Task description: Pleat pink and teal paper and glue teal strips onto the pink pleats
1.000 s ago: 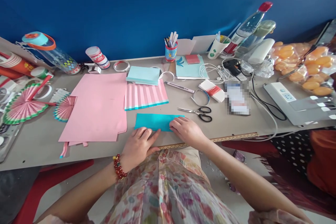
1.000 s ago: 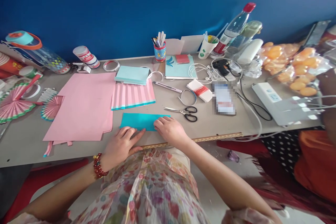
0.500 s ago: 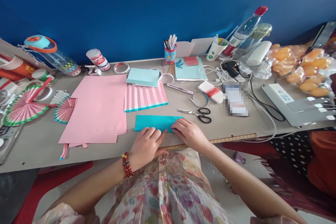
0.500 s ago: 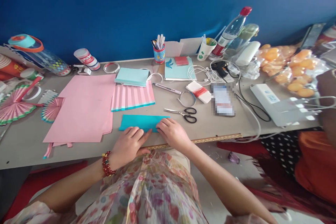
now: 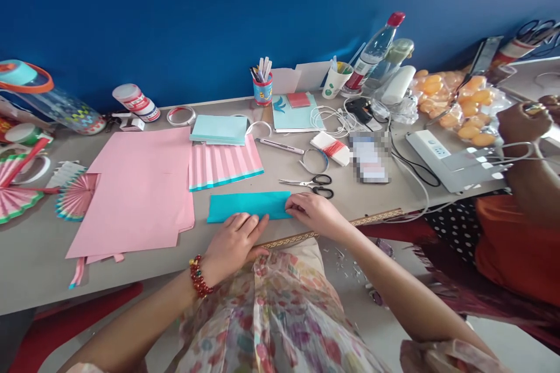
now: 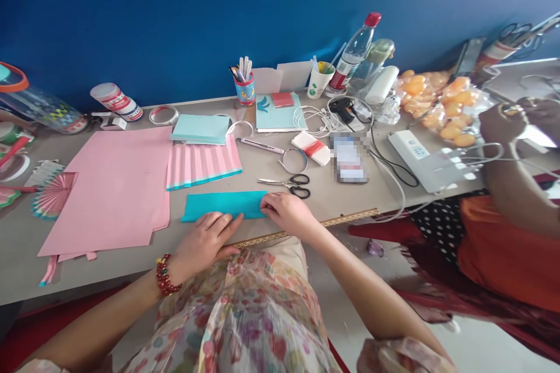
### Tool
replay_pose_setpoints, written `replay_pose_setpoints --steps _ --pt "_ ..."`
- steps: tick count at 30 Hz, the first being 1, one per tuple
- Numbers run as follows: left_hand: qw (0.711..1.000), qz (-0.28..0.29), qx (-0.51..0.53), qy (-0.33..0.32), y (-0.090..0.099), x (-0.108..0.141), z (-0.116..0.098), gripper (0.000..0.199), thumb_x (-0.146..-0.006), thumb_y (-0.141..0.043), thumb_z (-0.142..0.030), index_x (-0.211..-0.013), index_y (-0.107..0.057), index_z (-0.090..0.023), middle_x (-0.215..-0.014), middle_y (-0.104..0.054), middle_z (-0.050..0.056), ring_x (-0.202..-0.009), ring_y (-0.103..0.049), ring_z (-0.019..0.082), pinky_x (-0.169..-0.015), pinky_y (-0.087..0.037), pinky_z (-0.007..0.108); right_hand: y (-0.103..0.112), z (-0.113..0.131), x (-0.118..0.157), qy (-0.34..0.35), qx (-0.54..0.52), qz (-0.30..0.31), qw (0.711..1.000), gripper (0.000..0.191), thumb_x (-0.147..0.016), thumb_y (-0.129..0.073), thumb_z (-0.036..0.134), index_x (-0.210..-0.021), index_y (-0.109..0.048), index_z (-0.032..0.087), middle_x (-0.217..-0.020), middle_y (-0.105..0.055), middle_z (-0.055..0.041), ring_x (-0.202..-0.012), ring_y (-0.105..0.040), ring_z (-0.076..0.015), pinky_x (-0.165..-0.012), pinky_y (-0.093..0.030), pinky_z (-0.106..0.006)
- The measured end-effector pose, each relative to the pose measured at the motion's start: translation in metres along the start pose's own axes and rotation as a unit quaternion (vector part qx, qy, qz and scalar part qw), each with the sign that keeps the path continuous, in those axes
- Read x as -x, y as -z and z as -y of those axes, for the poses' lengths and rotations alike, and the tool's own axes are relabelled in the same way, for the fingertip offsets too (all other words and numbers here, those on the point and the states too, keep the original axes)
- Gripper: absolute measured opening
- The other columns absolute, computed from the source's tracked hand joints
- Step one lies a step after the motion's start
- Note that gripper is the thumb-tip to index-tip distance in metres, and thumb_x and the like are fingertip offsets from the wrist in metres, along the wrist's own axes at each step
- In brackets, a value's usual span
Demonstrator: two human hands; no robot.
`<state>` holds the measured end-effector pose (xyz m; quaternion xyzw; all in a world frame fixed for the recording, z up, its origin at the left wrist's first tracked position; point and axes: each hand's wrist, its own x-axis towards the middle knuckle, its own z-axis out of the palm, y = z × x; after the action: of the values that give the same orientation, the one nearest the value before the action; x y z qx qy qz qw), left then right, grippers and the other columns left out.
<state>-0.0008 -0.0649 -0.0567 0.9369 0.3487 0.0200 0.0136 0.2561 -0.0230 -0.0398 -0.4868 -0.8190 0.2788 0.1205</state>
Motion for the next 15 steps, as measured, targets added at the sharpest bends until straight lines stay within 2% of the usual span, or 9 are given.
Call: replay_pose_setpoints --steps 3,10,15 --pt "1.0 0.002 0.001 -0.004 0.001 -0.001 0.0 0.067 -0.093 -0.043 -0.061 -0.147 -0.04 -0.021 -0.117 -0.059 0.01 -0.104 -0.05 0.027 -0.092 -0.039 0.041 0.0 -0.002 0.0 0.001 -0.002 0.003 1.0 0.008 -0.09 -0.058 0.012 -0.091 -0.061 0.02 -0.078 -0.064 0.0003 -0.074 -0.057 -0.0144 -0.066 -0.036 -0.023" --pt "1.0 0.006 0.005 0.005 0.001 0.0 0.0 0.064 -0.093 -0.045 -0.059 -0.146 -0.043 -0.023 -0.116 -0.058 0.01 -0.104 -0.048 0.026 -0.093 -0.039 0.041 -0.008 -0.005 0.007 0.043 0.034 -0.033 0.998 0.005 -0.092 -0.057 0.016 -0.09 -0.059 0.019 -0.078 -0.063 -0.001 -0.076 -0.055 -0.0157 -0.066 -0.037 -0.024" --pt "1.0 0.012 0.005 0.014 0.003 0.0 -0.002 0.063 -0.092 -0.049 -0.057 -0.146 -0.043 -0.024 -0.116 -0.057 0.01 -0.106 -0.048 0.027 -0.093 -0.039 0.041 -0.016 -0.005 0.013 0.096 0.122 -0.07 0.985 0.02 -0.099 -0.045 0.021 -0.094 -0.064 0.018 -0.084 -0.064 -0.0061 -0.079 -0.054 -0.0183 -0.07 -0.04 -0.028"
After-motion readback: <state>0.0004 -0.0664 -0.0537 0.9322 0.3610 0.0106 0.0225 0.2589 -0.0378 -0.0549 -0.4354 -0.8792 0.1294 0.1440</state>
